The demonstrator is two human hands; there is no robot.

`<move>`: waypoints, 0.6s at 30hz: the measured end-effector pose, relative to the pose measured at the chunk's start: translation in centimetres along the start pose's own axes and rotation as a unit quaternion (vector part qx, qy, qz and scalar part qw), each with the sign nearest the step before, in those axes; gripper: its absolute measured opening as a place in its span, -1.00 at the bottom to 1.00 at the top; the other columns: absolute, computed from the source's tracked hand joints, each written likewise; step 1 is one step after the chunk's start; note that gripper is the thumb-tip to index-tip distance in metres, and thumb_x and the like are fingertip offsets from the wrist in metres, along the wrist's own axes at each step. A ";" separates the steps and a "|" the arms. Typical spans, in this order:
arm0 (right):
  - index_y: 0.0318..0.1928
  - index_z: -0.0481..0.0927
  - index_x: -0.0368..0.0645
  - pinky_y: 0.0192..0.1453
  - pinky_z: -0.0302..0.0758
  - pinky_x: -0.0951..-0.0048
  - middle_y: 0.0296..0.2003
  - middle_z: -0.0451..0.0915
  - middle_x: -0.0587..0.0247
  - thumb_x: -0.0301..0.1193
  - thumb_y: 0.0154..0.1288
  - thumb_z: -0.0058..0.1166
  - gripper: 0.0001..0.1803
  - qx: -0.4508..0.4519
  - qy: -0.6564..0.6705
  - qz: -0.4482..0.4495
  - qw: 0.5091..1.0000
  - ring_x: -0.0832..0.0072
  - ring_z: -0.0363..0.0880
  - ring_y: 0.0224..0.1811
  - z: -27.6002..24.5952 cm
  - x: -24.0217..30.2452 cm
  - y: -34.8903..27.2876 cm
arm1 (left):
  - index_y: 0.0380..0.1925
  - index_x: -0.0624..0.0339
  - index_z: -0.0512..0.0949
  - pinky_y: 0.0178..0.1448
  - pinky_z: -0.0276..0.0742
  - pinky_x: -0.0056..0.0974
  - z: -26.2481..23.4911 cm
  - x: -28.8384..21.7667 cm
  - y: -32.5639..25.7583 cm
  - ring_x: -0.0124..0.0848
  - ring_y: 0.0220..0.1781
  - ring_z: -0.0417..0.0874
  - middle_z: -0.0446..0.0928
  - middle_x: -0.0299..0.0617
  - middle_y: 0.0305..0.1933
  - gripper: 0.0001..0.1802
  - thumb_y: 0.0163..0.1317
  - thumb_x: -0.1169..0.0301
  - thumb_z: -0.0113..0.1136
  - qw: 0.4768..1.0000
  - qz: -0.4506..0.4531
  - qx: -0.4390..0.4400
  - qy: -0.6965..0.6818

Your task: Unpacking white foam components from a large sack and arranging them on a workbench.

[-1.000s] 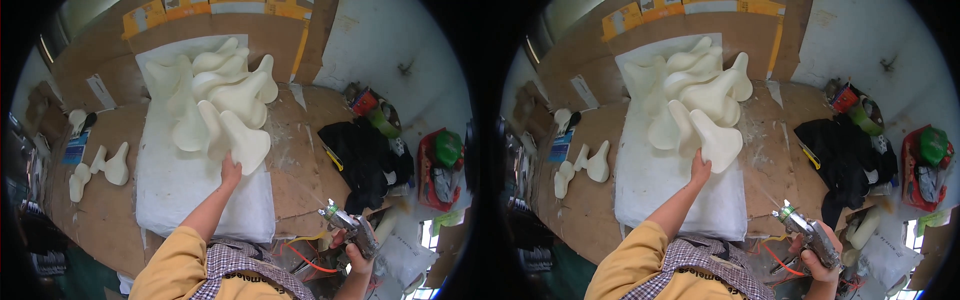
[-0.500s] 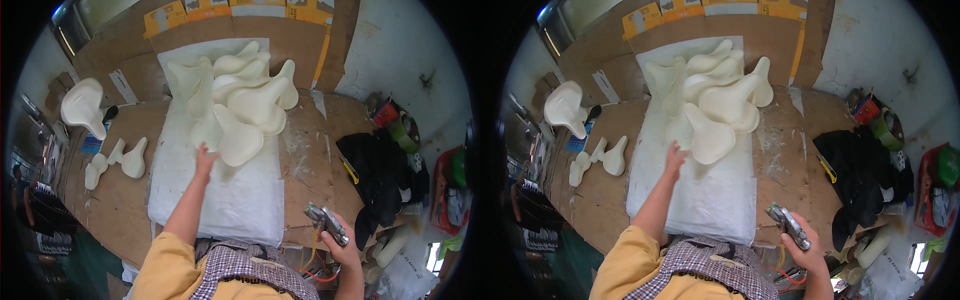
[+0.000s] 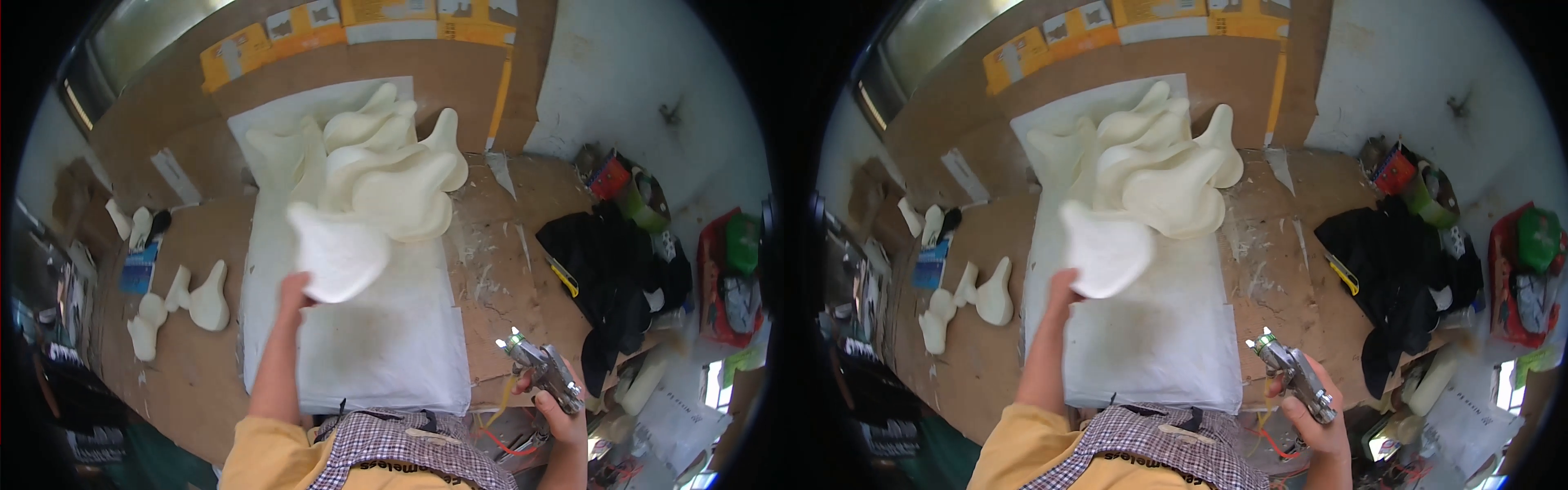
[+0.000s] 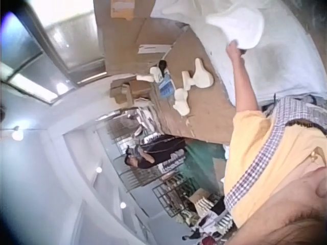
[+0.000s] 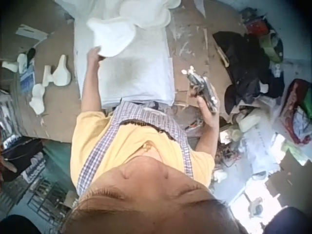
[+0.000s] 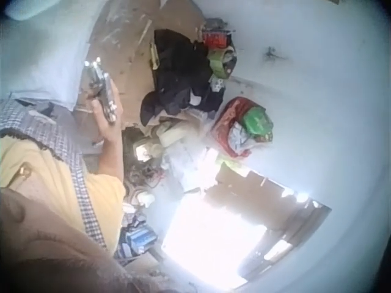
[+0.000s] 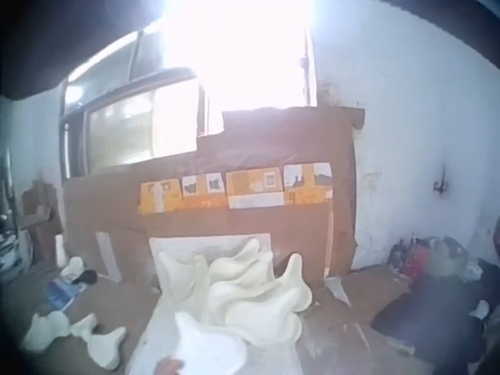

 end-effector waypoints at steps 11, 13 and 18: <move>0.25 0.21 -0.31 -0.14 0.52 0.38 -0.30 0.53 0.17 -0.43 0.19 0.09 -0.38 -0.246 0.114 0.028 0.962 0.42 0.55 -0.30 1.7 -1.2 -2.1 | 0.16 0.18 0.33 0.26 0.29 -0.10 13.0 -13.0 3.7 -0.05 0.23 0.33 0.30 0.00 0.24 -0.34 -0.03 0.43 0.25 0.771 0.535 0.118 0.326; 0.28 0.12 -0.25 -0.13 0.53 0.38 -0.27 0.50 0.12 -0.38 0.22 0.05 -0.35 -0.261 0.112 0.021 0.959 0.37 0.54 -0.27 2.0 -0.7 -2.5 | 0.21 0.13 0.26 0.31 0.22 -0.06 18.8 -13.5 4.3 0.05 0.23 0.30 0.22 0.08 0.29 -0.29 -0.02 0.41 0.24 0.737 0.543 0.151 0.374; 0.22 0.25 -0.30 -0.08 0.51 0.35 -0.26 0.54 0.16 -0.42 0.19 0.11 -0.40 -0.238 0.119 0.004 0.964 0.41 0.55 -0.25 2.7 -2.1 -2.6 | 0.27 0.07 0.14 0.27 0.29 -0.04 26.5 -14.8 8.5 0.02 0.24 0.30 0.20 0.08 0.30 -0.24 0.02 0.37 0.17 0.686 0.507 0.139 0.504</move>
Point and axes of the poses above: each hand's wrist, its own y-axis towards the middle knuckle, its own z-axis out of the palm, x = y × z, the point moved 1 cm from there along y, towards the middle knuckle
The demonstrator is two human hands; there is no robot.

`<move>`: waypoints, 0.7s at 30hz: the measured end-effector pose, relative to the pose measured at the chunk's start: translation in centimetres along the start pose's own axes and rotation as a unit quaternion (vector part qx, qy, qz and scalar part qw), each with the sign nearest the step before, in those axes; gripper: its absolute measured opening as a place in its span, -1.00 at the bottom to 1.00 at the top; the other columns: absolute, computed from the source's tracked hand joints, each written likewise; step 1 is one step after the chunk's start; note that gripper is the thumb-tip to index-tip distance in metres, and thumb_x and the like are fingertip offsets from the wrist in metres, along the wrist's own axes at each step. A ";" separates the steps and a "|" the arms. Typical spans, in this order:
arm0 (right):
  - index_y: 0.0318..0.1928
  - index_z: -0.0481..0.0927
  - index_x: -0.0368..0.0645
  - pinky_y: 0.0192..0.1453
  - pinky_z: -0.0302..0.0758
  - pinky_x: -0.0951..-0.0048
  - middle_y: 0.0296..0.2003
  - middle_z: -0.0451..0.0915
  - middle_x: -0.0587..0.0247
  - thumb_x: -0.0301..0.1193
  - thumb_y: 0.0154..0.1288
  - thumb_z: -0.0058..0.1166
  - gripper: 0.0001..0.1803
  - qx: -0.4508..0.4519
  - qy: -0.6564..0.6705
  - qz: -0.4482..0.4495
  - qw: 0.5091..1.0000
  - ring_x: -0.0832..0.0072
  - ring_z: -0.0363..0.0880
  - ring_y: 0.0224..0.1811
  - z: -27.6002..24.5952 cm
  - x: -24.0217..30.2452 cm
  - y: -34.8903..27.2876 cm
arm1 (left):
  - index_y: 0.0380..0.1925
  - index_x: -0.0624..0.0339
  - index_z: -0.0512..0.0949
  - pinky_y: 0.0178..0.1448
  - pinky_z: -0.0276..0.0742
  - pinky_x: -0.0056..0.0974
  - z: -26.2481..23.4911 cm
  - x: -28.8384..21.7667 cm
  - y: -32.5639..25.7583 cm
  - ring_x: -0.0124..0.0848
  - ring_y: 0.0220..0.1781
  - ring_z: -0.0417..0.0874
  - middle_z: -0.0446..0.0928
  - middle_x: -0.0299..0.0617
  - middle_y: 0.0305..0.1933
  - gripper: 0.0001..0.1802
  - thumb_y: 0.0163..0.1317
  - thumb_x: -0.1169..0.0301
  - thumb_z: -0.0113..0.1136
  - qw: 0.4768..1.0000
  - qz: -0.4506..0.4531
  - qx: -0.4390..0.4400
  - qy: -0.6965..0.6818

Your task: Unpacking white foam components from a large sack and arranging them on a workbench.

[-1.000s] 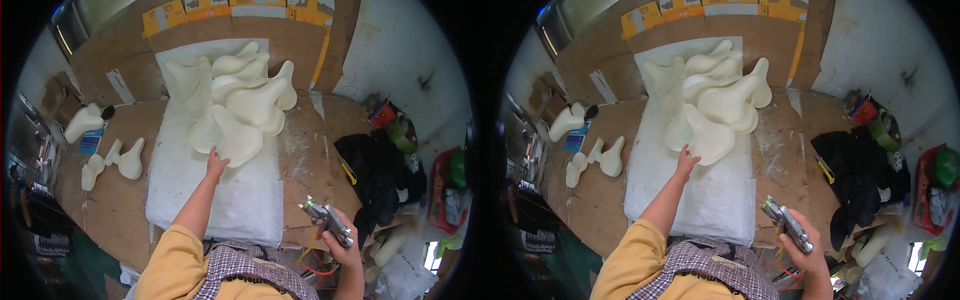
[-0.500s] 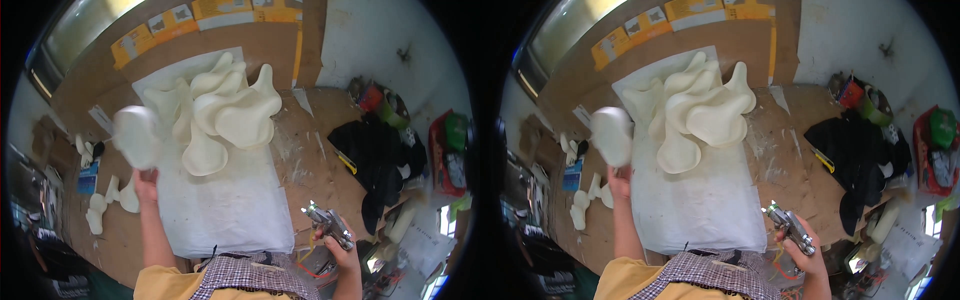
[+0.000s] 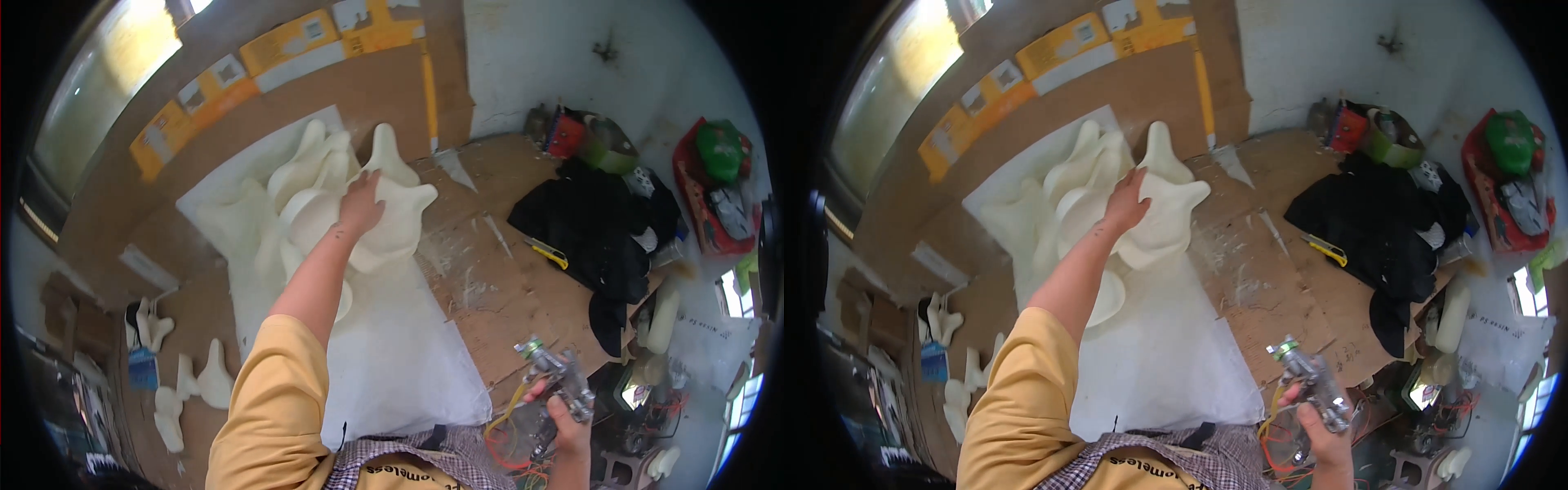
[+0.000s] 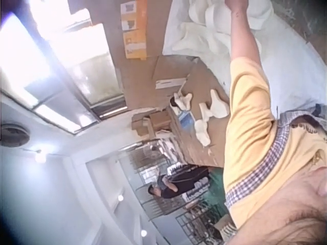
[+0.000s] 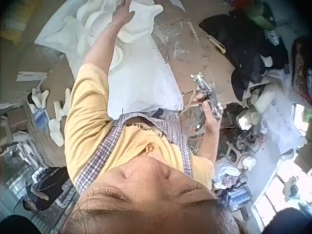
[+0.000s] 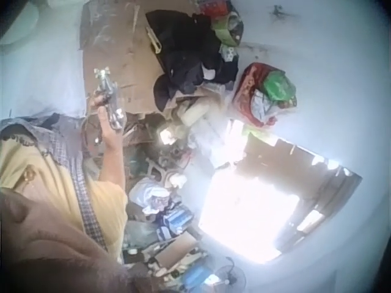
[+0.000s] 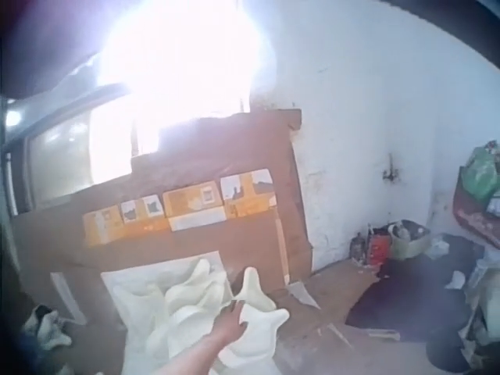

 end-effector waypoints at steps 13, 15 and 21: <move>0.11 0.35 -0.37 -0.22 0.54 0.39 -0.37 0.55 0.16 -0.47 0.15 0.10 -0.50 -0.013 -0.038 0.014 0.999 0.45 0.55 -0.39 -1.7 2.5 1.4 | -0.26 0.24 0.54 0.00 0.51 -0.07 1.2 1.5 0.3 -0.02 -0.08 0.56 0.45 0.05 -0.08 -0.76 0.03 0.53 0.02 0.986 -0.025 0.109 0.124; 0.12 0.34 -0.38 -0.22 0.53 0.42 -0.36 0.55 0.15 -0.48 0.12 0.12 -0.46 0.030 -0.037 0.052 0.998 0.46 0.55 -0.38 -1.1 2.4 1.2 | -0.28 0.26 0.54 0.00 0.50 -0.06 1.0 1.5 -0.3 -0.01 -0.09 0.56 0.46 0.06 -0.09 -0.76 0.00 0.53 0.03 0.990 -0.029 0.093 0.106; 0.18 0.27 -0.40 -0.16 0.51 0.42 -0.33 0.55 0.15 -0.37 0.08 0.22 -0.31 0.070 -0.038 0.082 0.993 0.44 0.55 -0.31 -0.8 1.7 1.8 | -0.34 0.20 0.53 -0.18 0.51 -0.12 -4.1 3.1 -4.3 -0.16 -0.27 0.58 0.48 -0.06 -0.25 -0.87 0.06 0.47 0.14 0.995 0.035 -0.014 0.096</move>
Point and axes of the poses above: each hand's wrist, its own y-axis towards the middle knuckle, its own z-axis out of the palm, x = y × z, the point moved 1 cm from there along y, towards the middle knuckle
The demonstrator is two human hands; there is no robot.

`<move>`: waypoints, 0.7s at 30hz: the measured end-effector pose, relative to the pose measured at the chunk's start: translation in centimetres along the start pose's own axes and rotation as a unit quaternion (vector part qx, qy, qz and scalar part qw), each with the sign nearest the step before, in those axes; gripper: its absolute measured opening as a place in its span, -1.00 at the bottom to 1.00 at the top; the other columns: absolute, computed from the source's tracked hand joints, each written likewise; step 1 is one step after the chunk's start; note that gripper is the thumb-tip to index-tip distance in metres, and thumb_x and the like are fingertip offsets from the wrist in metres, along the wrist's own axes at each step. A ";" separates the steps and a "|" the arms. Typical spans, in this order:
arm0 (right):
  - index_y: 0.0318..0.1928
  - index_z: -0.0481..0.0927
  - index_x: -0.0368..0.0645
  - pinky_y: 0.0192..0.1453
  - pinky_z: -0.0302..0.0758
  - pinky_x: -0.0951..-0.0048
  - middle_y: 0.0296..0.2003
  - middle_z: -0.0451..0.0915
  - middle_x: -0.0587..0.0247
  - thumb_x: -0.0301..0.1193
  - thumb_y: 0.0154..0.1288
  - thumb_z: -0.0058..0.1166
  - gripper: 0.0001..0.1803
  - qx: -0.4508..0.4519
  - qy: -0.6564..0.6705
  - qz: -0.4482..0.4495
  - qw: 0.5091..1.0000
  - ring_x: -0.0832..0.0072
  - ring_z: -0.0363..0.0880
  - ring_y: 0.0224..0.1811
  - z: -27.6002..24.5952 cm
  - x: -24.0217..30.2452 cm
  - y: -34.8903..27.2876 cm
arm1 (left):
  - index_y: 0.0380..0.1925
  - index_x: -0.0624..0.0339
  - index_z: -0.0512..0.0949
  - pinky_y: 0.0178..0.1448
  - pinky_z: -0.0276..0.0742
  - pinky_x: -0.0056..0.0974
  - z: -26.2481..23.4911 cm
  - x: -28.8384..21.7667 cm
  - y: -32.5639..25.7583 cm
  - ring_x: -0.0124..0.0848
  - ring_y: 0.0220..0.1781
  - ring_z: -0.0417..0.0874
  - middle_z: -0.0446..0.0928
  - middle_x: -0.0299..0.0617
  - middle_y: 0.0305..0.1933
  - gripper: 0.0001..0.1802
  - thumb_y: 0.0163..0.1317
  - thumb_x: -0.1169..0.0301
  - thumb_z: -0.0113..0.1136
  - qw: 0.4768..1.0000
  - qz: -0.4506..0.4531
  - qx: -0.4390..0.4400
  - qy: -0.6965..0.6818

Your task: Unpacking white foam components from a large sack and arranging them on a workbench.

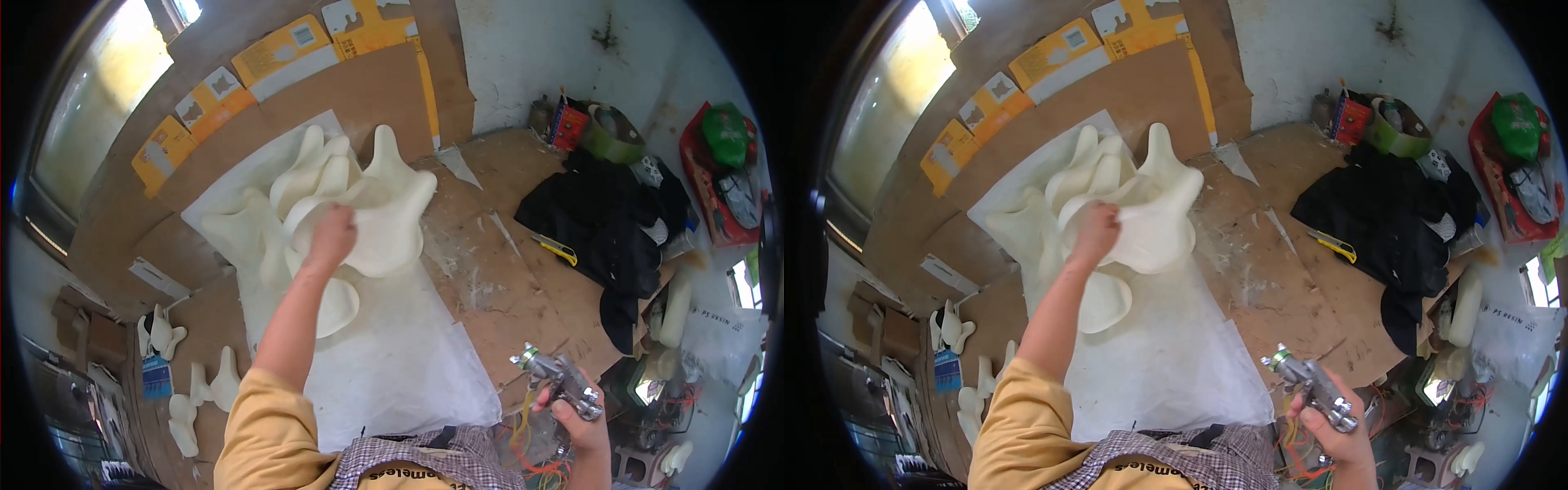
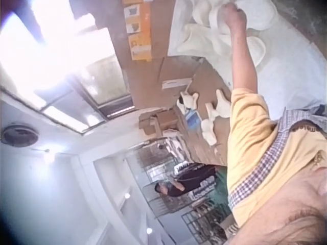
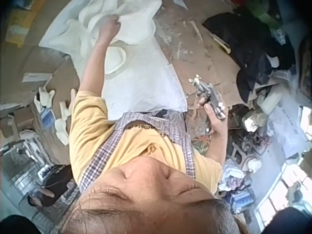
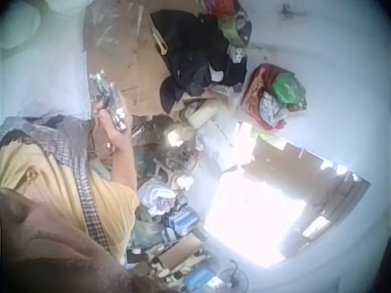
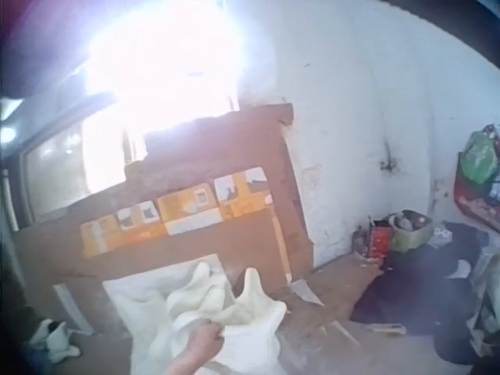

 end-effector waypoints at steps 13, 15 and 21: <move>0.12 0.32 -0.31 -0.17 0.52 0.32 -0.34 0.53 0.10 -0.29 0.16 0.14 -0.44 -0.078 0.099 -0.033 0.991 0.35 0.56 -0.33 2.2 -2.1 3.3 | 0.17 0.04 0.34 0.10 0.42 -0.12 -2.1 7.2 -0.5 -0.01 0.05 0.48 0.41 0.04 0.11 -0.44 0.09 0.37 0.16 0.992 -0.092 -0.004 -0.088; 0.10 0.33 -0.31 -0.19 0.53 0.33 -0.35 0.54 0.10 -0.29 0.15 0.16 -0.44 -0.048 0.089 -0.021 0.995 0.35 0.57 -0.35 3.1 -2.1 3.4 | 0.12 0.00 0.40 0.12 0.41 -0.12 -2.3 7.6 -0.6 0.00 0.04 0.47 0.43 0.06 0.06 -0.46 0.05 0.43 0.14 0.981 -0.127 0.006 -0.145; 0.15 0.30 -0.34 -0.23 0.53 0.36 -0.38 0.55 0.14 -0.34 0.08 0.22 -0.35 0.100 0.024 0.034 0.994 0.41 0.55 -0.38 5.1 -1.9 3.9 | 0.10 0.08 0.41 0.11 0.42 -0.14 -3.0 8.9 -2.8 -0.02 0.05 0.47 0.43 0.06 0.06 -0.49 0.06 0.47 0.08 0.977 -0.139 -0.028 -0.162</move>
Point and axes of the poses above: each hand's wrist, its own y-axis towards the middle knuckle, its own z-axis out of the palm, x = y × z, the point moved 1 cm from there along y, towards the middle knuckle
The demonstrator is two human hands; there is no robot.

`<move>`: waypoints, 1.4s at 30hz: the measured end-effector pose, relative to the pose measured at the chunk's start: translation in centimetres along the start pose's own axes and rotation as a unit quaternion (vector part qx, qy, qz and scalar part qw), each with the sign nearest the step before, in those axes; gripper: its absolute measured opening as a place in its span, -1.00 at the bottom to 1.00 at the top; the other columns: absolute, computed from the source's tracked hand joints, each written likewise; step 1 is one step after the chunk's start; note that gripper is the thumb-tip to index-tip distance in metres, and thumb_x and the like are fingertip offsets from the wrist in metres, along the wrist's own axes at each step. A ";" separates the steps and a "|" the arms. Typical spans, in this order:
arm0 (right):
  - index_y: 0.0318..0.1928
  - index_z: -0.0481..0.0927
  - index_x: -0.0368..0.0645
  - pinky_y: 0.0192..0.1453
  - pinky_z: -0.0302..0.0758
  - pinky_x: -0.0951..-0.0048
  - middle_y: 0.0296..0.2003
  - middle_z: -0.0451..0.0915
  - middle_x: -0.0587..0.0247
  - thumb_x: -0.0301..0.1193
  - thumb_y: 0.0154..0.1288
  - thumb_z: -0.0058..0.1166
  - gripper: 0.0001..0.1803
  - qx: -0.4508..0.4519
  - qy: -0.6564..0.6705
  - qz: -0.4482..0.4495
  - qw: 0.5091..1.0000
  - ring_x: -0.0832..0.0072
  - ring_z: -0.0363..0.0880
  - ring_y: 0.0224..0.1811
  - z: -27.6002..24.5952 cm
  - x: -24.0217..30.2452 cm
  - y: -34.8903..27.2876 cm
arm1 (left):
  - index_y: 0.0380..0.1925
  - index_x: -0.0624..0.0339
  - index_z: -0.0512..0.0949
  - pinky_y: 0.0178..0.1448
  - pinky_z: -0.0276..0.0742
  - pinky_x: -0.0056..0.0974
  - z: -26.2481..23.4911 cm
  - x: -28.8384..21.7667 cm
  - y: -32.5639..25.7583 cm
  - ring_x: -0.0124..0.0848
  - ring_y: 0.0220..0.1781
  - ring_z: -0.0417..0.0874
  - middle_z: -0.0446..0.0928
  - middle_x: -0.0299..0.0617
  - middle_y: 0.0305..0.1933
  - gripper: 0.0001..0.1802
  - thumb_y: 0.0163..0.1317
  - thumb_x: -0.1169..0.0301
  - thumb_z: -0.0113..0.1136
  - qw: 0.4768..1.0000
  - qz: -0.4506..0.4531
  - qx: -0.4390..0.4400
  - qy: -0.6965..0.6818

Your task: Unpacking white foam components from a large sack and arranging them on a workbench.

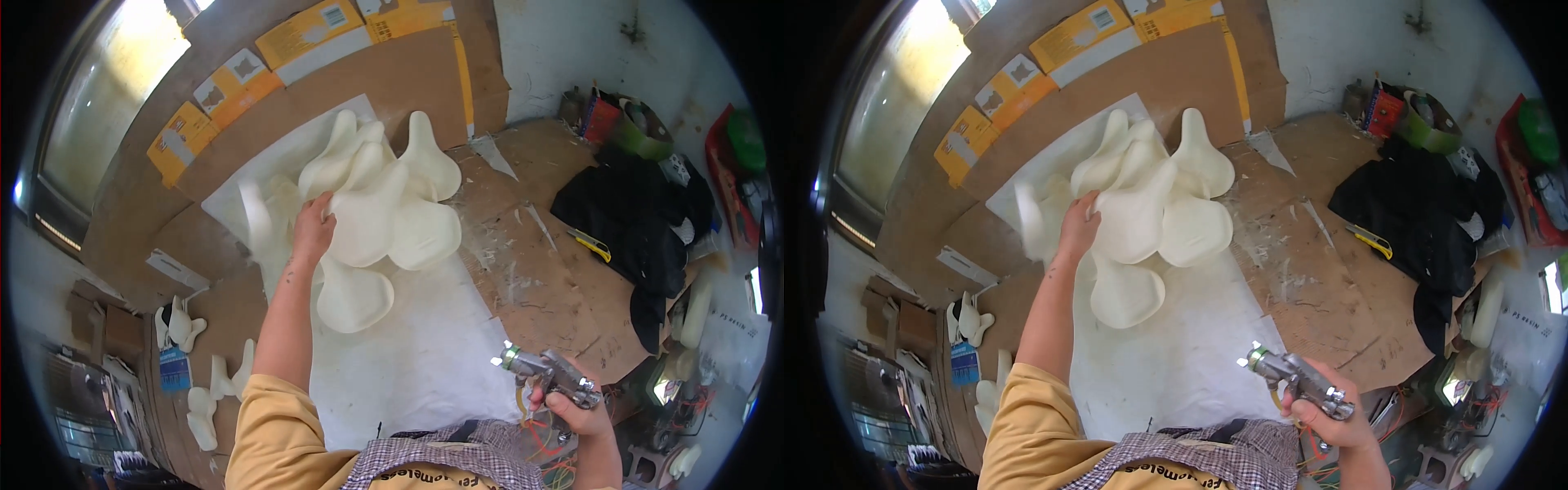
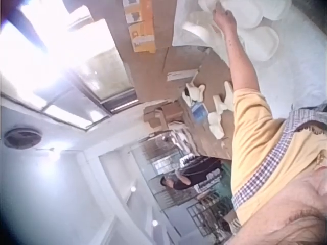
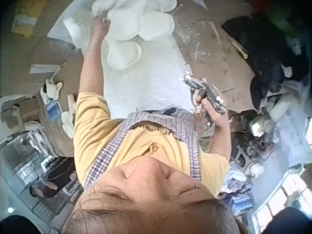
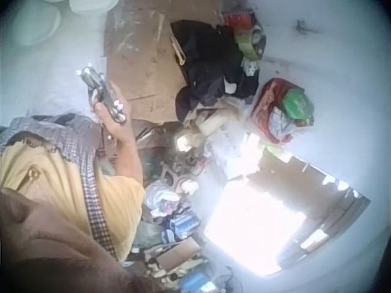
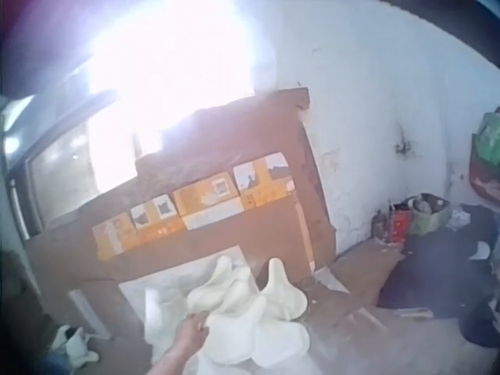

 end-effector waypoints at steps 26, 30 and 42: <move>0.20 0.26 -0.36 -0.05 0.49 0.36 -0.26 0.56 0.12 -0.42 0.12 0.14 -0.36 0.057 -0.142 -0.028 0.988 0.43 0.55 -0.22 10.3 -1.8 2.9 | 0.27 0.14 0.15 0.11 0.35 0.27 0.7 22.8 -11.6 0.17 0.14 0.28 0.02 0.20 0.31 -0.24 0.13 0.10 0.20 0.404 -0.560 -0.217 -0.690; 0.19 0.27 -0.34 -0.03 0.47 0.36 -0.24 0.56 0.10 -0.39 0.11 0.17 -0.36 0.037 -0.169 -0.019 0.985 0.42 0.55 -0.18 11.1 -1.1 1.7 | 0.00 0.27 0.35 -0.04 0.53 0.13 0.0 23.3 -9.1 -0.05 0.02 0.48 0.44 0.00 0.02 -0.59 0.15 0.35 0.03 0.400 -0.369 -0.302 -0.782; 0.17 0.28 -0.37 -0.03 0.46 0.33 -0.27 0.54 0.12 -0.31 0.09 0.20 -0.32 -0.016 -0.118 -0.066 0.991 0.39 0.54 -0.21 11.8 -0.4 1.1 | 0.04 0.21 0.45 0.11 0.35 -0.22 7.7 17.3 4.1 -0.28 0.02 0.47 0.51 -0.16 0.01 -0.52 0.13 0.22 0.10 0.966 -0.159 0.021 -0.202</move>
Point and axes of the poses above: each hand's wrist, its own y-axis towards the middle knuckle, its own z-axis out of the palm, x = y × z, the point moved 1 cm from there along y, towards the middle knuckle
